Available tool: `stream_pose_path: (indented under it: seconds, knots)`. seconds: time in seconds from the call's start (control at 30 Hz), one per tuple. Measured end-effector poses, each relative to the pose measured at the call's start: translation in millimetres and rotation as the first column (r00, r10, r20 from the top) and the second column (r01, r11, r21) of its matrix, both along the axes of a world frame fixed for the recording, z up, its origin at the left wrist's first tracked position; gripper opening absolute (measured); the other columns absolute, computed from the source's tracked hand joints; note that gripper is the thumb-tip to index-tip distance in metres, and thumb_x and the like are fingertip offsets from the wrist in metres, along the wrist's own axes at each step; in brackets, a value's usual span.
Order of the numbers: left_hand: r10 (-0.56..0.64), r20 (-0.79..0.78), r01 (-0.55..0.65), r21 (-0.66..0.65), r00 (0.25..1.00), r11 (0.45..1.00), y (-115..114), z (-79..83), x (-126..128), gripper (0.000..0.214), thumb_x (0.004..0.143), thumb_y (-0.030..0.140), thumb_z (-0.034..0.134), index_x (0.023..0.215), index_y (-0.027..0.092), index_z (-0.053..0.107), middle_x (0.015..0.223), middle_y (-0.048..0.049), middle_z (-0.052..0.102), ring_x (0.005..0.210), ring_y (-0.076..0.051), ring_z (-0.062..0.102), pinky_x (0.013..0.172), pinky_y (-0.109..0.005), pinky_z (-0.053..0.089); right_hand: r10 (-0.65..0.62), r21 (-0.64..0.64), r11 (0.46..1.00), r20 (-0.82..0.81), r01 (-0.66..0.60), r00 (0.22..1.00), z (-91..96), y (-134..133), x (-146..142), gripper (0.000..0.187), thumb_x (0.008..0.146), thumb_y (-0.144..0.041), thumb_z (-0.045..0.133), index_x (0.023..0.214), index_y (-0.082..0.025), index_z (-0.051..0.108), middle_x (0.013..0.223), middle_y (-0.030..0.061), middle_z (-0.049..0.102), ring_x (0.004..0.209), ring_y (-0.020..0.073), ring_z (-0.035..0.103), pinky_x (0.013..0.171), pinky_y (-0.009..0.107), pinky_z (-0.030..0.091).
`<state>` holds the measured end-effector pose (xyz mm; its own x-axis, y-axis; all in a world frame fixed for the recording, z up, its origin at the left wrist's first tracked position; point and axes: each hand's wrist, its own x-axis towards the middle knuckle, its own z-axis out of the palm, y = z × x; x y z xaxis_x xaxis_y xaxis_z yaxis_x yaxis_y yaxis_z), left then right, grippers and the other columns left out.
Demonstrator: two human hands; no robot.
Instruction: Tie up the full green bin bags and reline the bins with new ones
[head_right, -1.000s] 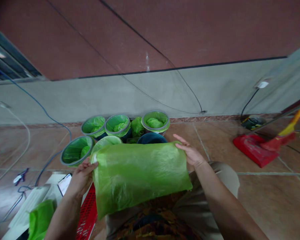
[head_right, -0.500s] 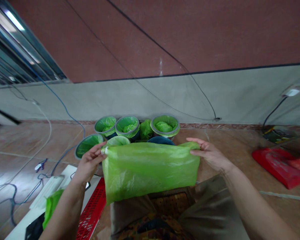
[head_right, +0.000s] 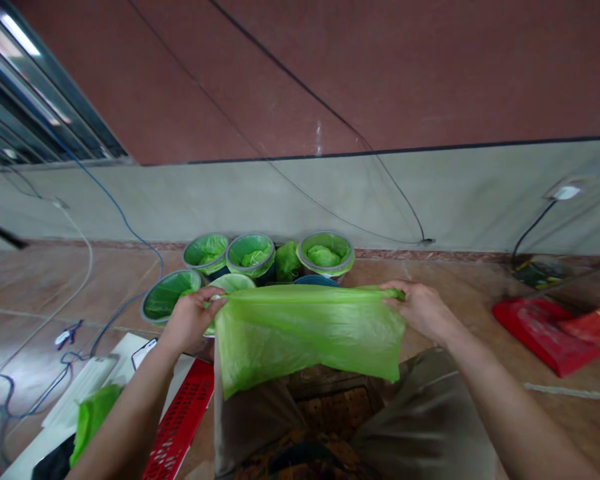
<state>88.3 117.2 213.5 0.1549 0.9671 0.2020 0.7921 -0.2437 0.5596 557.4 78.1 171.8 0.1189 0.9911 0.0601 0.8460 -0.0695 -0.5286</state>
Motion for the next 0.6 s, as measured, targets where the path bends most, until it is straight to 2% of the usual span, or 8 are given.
stream_pose_path:
  seconds: [0.1,0.2,0.27,0.33,0.37,0.47,0.53,0.6]
  knots:
    - [0.031,0.001,-0.031,0.162,1.0,0.986,2.2,8.4,-1.8,0.018,0.079,0.035,0.06,0.082,0.019,0.07,0.106,-0.0085,0.065,0.1,-0.024,0.061,0.093,-0.035,0.045,0.028,0.035,0.999,-0.001,-0.028,1.0,2.7,3.7,0.1,0.021,0.072,-0.035,0.06,0.083,-0.023,0.072,0.085,0.0049,0.07,0.071,0.0208,0.063,0.069,0.034,0.047]
    - [0.004,0.17,-0.04,0.206,0.985,0.978,2.3,14.9,-3.8,0.02,0.076,0.039,0.065,0.079,0.019,0.067,0.125,-0.0102,0.056,0.119,-0.027,0.051,0.094,-0.033,0.044,0.072,0.148,0.988,-0.244,-0.036,0.967,-0.1,8.4,-1.3,0.02,0.07,-0.042,0.065,0.077,-0.023,0.069,0.116,0.0065,0.065,0.1,0.0255,0.061,0.087,0.036,0.046]
    - [-0.009,0.357,-0.031,0.106,0.934,0.994,1.1,15.8,-4.0,0.024,0.077,0.042,0.065,0.081,0.019,0.065,0.116,-0.0092,0.06,0.11,-0.024,0.055,0.084,-0.028,0.046,0.06,0.166,0.986,-0.487,0.025,0.871,-6.7,11.4,-5.8,0.027,0.069,-0.048,0.069,0.081,-0.024,0.067,0.112,0.0059,0.066,0.105,0.0253,0.059,0.089,0.035,0.046]
    - [0.036,0.505,-0.034,-0.013,0.862,0.999,0.2,13.5,-2.9,0.027,0.079,0.046,0.063,0.083,0.019,0.06,0.087,-0.0044,0.063,0.081,-0.018,0.058,0.068,-0.024,0.045,-0.006,0.138,0.981,-0.676,0.135,0.737,-16.4,14.8,-14.1,0.035,0.069,-0.054,0.069,0.086,-0.025,0.065,0.092,0.0035,0.069,0.091,0.0217,0.063,0.08,0.032,0.049]
    - [0.069,0.535,-0.053,-0.044,0.842,0.998,0.2,11.7,-1.8,0.028,0.08,0.046,0.062,0.083,0.019,0.058,0.074,-0.0007,0.059,0.068,-0.015,0.053,0.061,-0.022,0.041,-0.044,0.112,0.976,-0.736,0.185,0.676,-22.0,17.0,-19.0,0.038,0.068,-0.056,0.069,0.088,-0.025,0.063,0.082,0.0018,0.068,0.081,0.0197,0.063,0.074,0.03,0.05]
    - [0.144,0.44,-0.159,-0.002,0.886,0.987,2.4,7.8,2.6,0.024,0.083,0.044,0.058,0.083,0.02,0.053,0.058,0.0053,0.046,0.052,-0.012,0.041,0.052,-0.022,0.032,-0.13,0.029,0.966,-0.805,0.257,0.578,-38.8,27.1,-33.0,0.04,0.069,-0.058,0.069,0.086,-0.024,0.06,0.072,0.0012,0.067,0.064,0.0171,0.06,0.061,0.029,0.05]
    - [0.186,0.308,-0.214,0.06,0.933,0.975,5.9,7.6,5.9,0.021,0.085,0.04,0.054,0.083,0.02,0.052,0.058,0.0049,0.047,0.052,-0.012,0.042,0.053,-0.023,0.031,-0.187,-0.02,0.961,-0.784,0.277,0.592,-47.6,35.2,-39.5,0.039,0.069,-0.058,0.068,0.084,-0.023,0.061,0.072,0.0022,0.068,0.062,0.0178,0.06,0.058,0.03,0.05]
    - [0.214,0.199,-0.231,0.067,0.956,0.971,10.7,8.0,8.6,0.018,0.086,0.037,0.051,0.081,0.02,0.053,0.058,0.0034,0.05,0.053,-0.013,0.045,0.055,-0.024,0.032,-0.247,-0.083,0.957,-0.733,0.277,0.634,-52.2,40.5,-44.5,0.04,0.069,-0.058,0.069,0.084,-0.021,0.063,0.073,0.0027,0.069,0.064,0.0191,0.062,0.059,0.031,0.051]
